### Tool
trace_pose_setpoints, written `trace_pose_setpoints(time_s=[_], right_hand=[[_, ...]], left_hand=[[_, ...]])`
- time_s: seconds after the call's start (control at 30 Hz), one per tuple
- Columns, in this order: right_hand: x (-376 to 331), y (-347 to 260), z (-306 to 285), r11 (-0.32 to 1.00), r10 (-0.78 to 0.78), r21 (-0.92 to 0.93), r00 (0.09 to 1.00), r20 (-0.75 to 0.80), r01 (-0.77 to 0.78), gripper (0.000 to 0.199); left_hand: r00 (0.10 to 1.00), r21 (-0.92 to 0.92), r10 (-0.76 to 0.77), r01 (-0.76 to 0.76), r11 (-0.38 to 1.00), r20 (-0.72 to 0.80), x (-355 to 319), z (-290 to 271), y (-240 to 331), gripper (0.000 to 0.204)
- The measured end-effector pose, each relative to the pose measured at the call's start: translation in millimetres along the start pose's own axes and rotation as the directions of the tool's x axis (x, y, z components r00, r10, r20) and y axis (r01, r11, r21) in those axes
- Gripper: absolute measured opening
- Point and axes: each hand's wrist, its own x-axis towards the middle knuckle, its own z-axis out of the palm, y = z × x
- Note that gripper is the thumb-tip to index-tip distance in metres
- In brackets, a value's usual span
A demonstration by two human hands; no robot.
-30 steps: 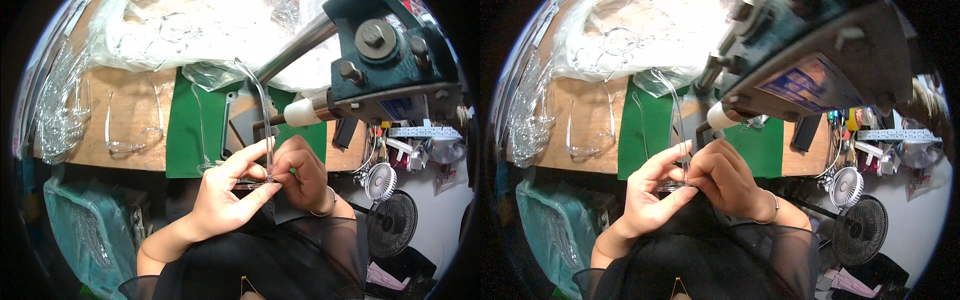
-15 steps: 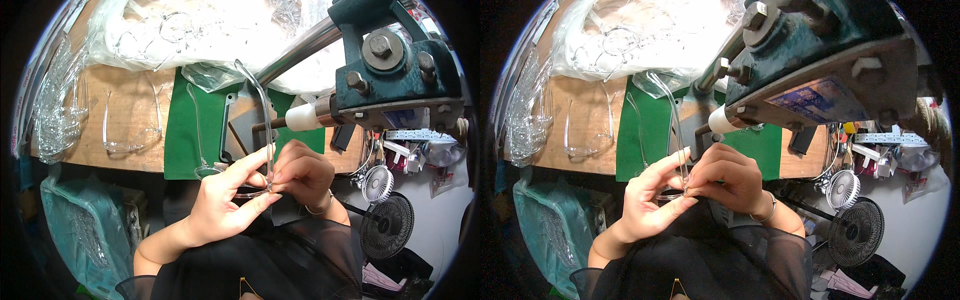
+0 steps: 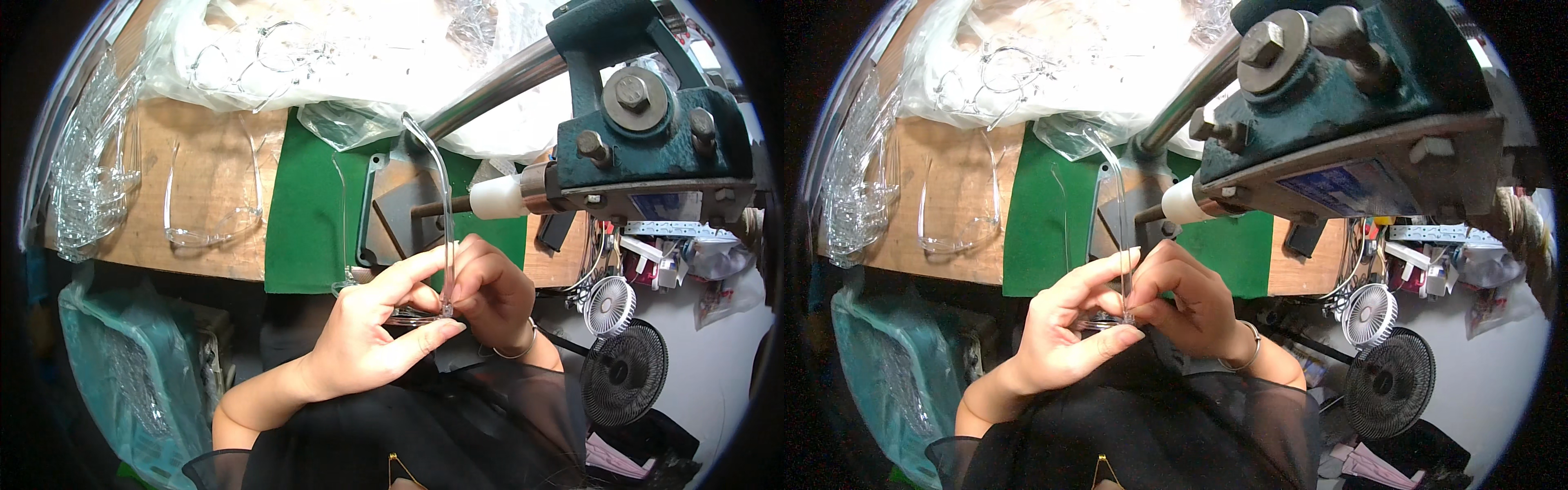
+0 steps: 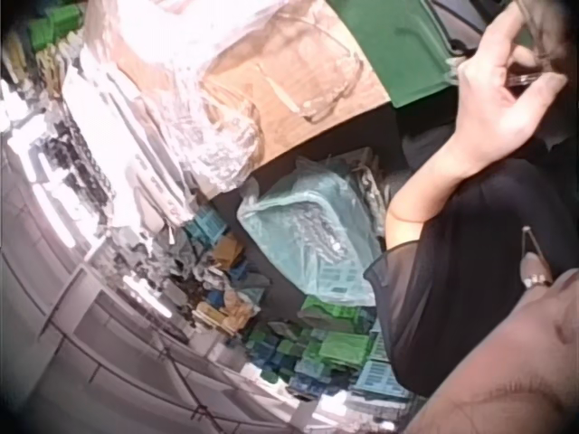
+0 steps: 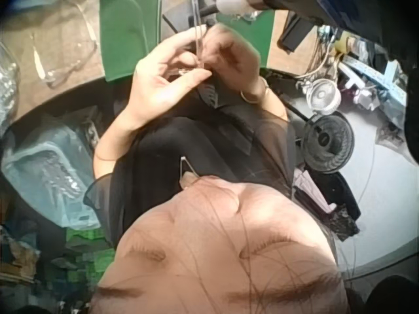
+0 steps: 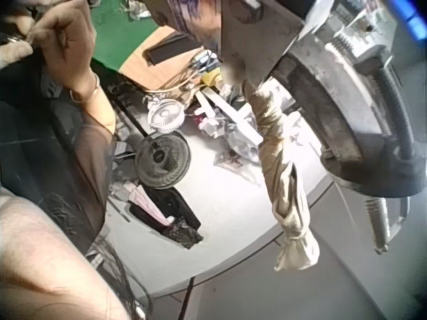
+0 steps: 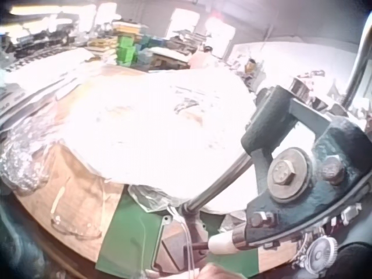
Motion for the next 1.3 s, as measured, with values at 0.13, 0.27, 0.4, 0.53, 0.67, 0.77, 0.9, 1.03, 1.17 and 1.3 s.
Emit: trace_pose_setpoints(time_s=[0.13, 0.27, 0.4, 0.53, 0.67, 0.77, 0.9, 1.03, 1.17, 1.3], right_hand=[[2.5, 3.6, -2.8, 0.991, -0.099, -0.086, 0.994, 0.046, 0.103, 0.014], [3.0, 5.0, -0.5, 0.998, -0.056, 0.039, 0.998, -0.005, 0.056, 0.013], [2.4, 4.6, -3.8, 0.994, -0.061, 0.086, 0.997, -0.042, 0.065, 0.016], [9.1, -17.3, -39.7, 0.935, -0.352, -0.173, 0.871, -0.341, 0.31, 0.022], [76.8, -124.2, -86.3, 0.631, -0.703, -0.637, -0.019, -0.71, 0.443, 0.025], [73.2, -162.3, -68.5, 0.679, -0.733, -0.419, 0.585, -0.347, 0.602, 0.056], [20.4, -150.2, -75.1, 0.764, -0.641, -0.253, 0.741, -0.199, 0.593, 0.041], [-3.6, -132.6, -62.1, 0.74, -0.67, -0.262, 0.714, -0.205, 0.62, 0.037], [-6.3, -124.8, -53.9, 0.715, -0.679, -0.345, 0.722, -0.132, 0.609, 0.042], [-0.5, -117.2, -49.6, 0.688, -0.723, -0.299, 0.658, -0.208, 0.661, 0.042]], left_hand=[[1.0, -0.012, -0.031, 0.031, 0.999, -0.002, -2.9, -1.4, 1.1, 0.064], [1.0, 0.02, 0.01, -0.01, 1.0, 0.0, -3.2, -2.1, -0.2, 0.063], [1.0, 0.012, 0.005, -0.005, 1.0, 0.019, -0.8, 0.0, 0.8, 0.063], [0.976, 0.141, 0.177, -0.159, 0.977, -0.123, 17.3, 8.1, 4.9, 0.054], [0.939, 0.366, 0.324, -0.262, 0.893, -0.117, 57.4, 25.0, 7.6, 0.047], [0.941, 0.265, 0.311, -0.268, 0.926, -0.136, 63.3, 26.8, -0.4, 0.05], [0.977, 0.057, 0.16, -0.153, 0.987, -0.138, 71.4, 37.3, -2.5, 0.051], [0.976, 0.031, 0.18, -0.178, 0.984, -0.126, 78.6, 35.0, -12.5, 0.052], [0.973, 0.023, 0.19, -0.189, 0.982, -0.132, 76.8, 37.5, -15.7, 0.051], [0.977, 0.036, 0.157, -0.153, 0.988, -0.147, 79.0, 36.0, -15.6, 0.051]])
